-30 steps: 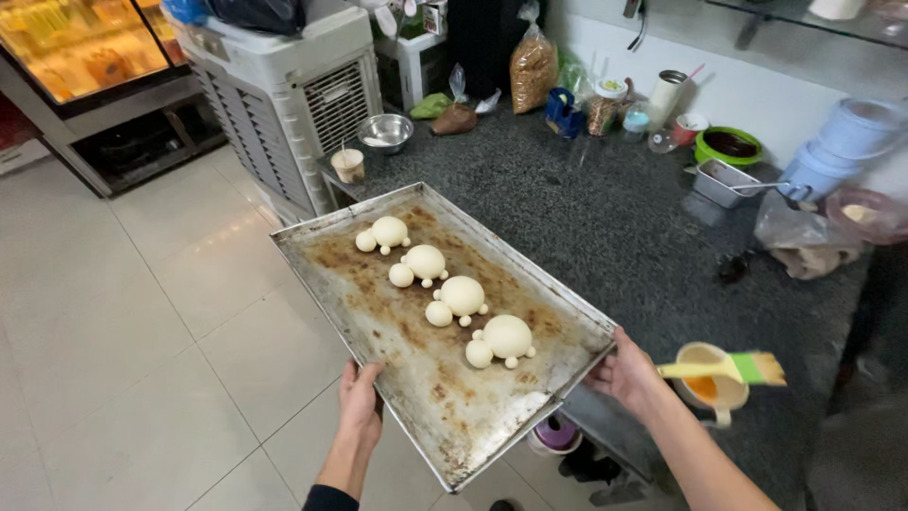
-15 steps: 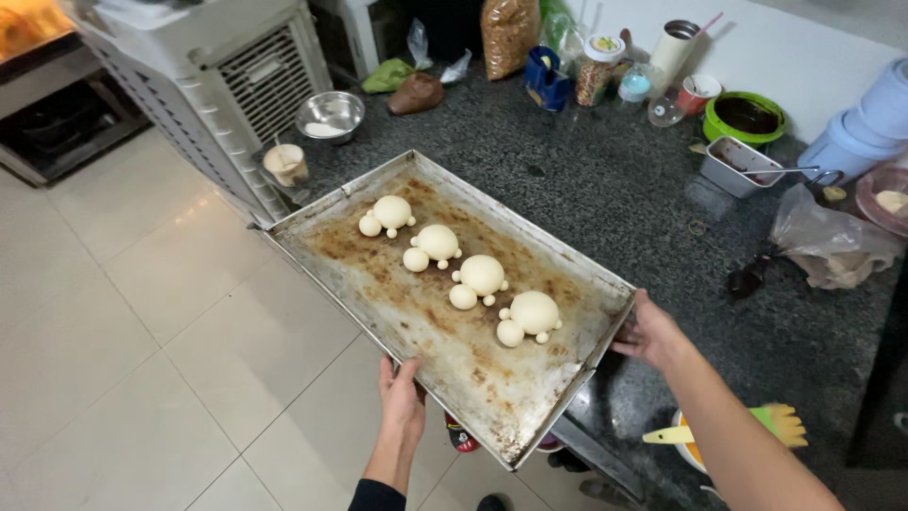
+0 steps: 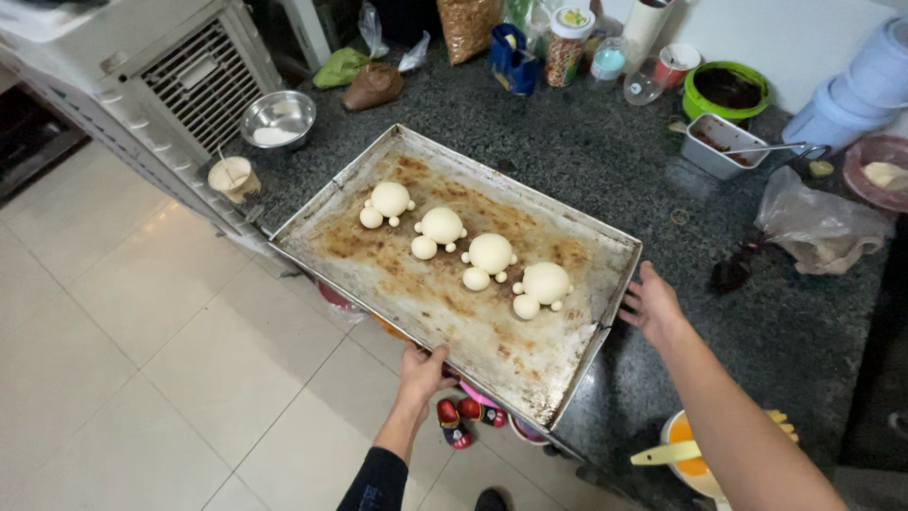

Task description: The person arranges four bear-shaped dough figures on a metal baking tray and then uses a piping bag filled with dark icing to draw facial features on each figure. The person completes the decoration of all four figures and places the piping bag back on the counter.

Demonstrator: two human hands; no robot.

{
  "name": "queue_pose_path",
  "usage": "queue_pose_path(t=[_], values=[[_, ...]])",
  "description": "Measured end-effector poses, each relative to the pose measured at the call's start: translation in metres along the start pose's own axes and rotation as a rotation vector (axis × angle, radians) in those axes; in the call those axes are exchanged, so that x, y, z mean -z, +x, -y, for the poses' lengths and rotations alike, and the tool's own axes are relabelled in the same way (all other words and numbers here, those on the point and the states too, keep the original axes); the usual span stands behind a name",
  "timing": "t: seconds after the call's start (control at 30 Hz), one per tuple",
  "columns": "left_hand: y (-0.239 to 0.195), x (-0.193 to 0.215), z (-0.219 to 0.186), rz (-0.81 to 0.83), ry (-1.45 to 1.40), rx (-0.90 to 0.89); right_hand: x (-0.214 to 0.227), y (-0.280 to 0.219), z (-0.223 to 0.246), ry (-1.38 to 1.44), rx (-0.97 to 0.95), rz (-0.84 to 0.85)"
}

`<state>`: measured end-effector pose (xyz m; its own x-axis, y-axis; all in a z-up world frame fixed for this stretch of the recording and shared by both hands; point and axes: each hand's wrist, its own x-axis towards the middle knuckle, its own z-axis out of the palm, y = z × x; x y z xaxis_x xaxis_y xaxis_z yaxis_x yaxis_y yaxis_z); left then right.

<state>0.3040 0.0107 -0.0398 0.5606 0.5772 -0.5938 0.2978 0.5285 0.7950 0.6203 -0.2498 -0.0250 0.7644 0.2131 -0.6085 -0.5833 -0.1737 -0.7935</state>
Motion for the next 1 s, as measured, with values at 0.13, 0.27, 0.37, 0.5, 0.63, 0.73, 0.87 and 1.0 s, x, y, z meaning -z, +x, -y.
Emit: queue_pose_path(t=[0.13, 0.27, 0.37, 0.5, 0.63, 0.73, 0.87, 1.0], values=[[0.021, -0.012, -0.016, -0.006, 0.335, 0.053, -0.006, 0.000, 0.008, -0.005, 0.025, -0.123], [0.034, -0.021, -0.027, 0.013, 0.588, 0.098, -0.015, -0.004, 0.010, -0.089, 0.295, -0.341], [0.040, -0.024, -0.035, 0.057, 0.695, 0.122, -0.024, -0.008, 0.018, -0.094, 0.451, -0.355], [0.046, -0.006, -0.050, 0.268, 0.908, 0.141, -0.046, -0.022, 0.038, -0.106, 0.473, -0.295], [0.070, 0.042, -0.085, 0.381, 0.840, 0.094, -0.086, -0.045, 0.065, -0.052, 0.464, -0.169], [0.102, 0.101, -0.129, 0.330, 0.778, -0.097, -0.139, -0.054, 0.090, -0.011, 0.468, -0.153], [0.154, 0.191, -0.209, 0.103, 0.638, -0.301, -0.232, -0.066, 0.122, 0.025, 0.411, -0.080], [0.193, 0.269, -0.270, -0.246, 0.855, -0.598, -0.331, -0.062, 0.144, -0.024, 0.377, 0.020]])
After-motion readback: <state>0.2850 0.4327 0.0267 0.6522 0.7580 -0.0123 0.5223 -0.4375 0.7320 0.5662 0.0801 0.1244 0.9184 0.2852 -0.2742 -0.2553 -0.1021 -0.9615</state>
